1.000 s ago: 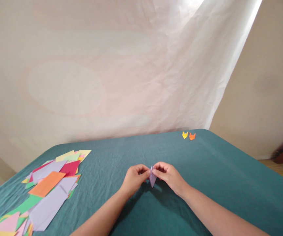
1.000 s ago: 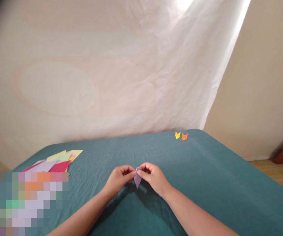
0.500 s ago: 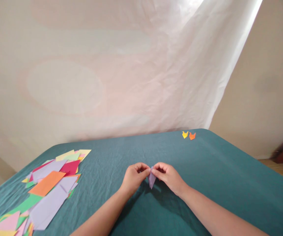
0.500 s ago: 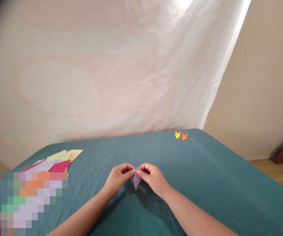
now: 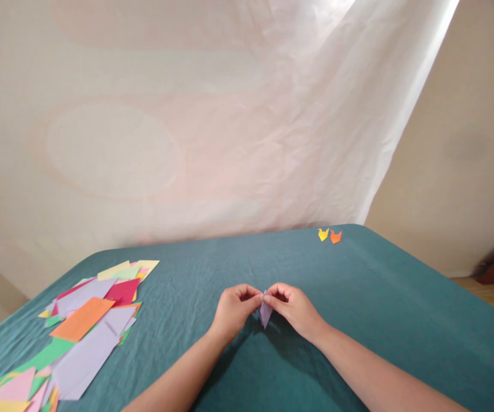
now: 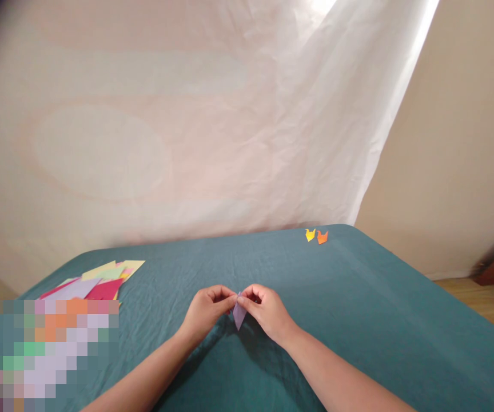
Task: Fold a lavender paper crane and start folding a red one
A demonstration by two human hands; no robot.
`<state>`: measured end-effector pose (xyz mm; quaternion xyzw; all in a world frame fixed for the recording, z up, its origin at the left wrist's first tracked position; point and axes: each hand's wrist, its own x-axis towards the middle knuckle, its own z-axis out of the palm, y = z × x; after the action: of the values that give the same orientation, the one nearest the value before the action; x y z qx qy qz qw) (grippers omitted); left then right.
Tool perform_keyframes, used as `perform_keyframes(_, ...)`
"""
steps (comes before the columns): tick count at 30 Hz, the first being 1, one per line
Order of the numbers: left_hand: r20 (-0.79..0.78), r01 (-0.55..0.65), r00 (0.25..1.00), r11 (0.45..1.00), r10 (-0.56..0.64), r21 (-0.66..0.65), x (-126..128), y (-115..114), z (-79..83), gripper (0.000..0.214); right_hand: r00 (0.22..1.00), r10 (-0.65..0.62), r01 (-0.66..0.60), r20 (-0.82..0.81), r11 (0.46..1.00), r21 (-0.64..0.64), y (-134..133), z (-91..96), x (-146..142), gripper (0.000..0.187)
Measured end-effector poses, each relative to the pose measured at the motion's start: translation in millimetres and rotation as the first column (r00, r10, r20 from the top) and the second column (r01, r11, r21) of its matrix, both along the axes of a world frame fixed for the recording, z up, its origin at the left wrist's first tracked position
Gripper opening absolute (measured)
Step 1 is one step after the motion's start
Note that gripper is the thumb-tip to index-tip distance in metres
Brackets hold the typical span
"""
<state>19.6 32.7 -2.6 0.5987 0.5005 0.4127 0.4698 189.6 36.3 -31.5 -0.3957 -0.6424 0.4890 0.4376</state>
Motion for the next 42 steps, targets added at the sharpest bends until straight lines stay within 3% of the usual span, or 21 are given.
perform_keyframes(10,0.093,0.115,0.989,0.993,-0.113,-0.019,7,-5,-5.6,0.028,0.989,-0.145,0.145,-0.002,0.989,0.041,-1,3.5,-2,0.024)
perform_keyframes(16,0.203,0.024,0.979,0.999,-0.032,0.044,7,0,-17.2,0.021,0.991,-0.116,0.117,-0.073,0.993,0.012,-3,7.4,0,0.018)
perform_keyframes(22,0.074,0.025,0.997,0.992,-0.034,0.12,1,3,-19.1,0.013,0.985,-0.069,0.072,-0.157,0.997,0.015,-2,6.0,-1,0.011)
perform_keyframes(24,0.017,0.025,0.999,0.991,-0.028,0.133,1,3,-18.8,0.013,0.986,-0.07,0.077,-0.152,0.996,0.042,-2,5.1,-2,0.018)
perform_keyframes(27,-0.04,0.022,0.999,0.988,-0.016,0.153,0,2,-16.8,0.015,0.994,-0.082,0.088,-0.071,0.991,0.098,-4,6.6,-1,0.025)
perform_keyframes(31,-0.089,0.044,0.996,0.983,-0.029,0.18,0,-2,-10.8,0.016,0.993,-0.108,0.099,0.053,0.982,0.16,-6,11.0,-1,0.009)
perform_keyframes(42,-0.297,0.073,0.954,0.948,0.024,0.309,1,-8,1.8,0.015,0.978,-0.159,0.13,0.137,0.972,0.196,-2,10.3,-1,0.009)
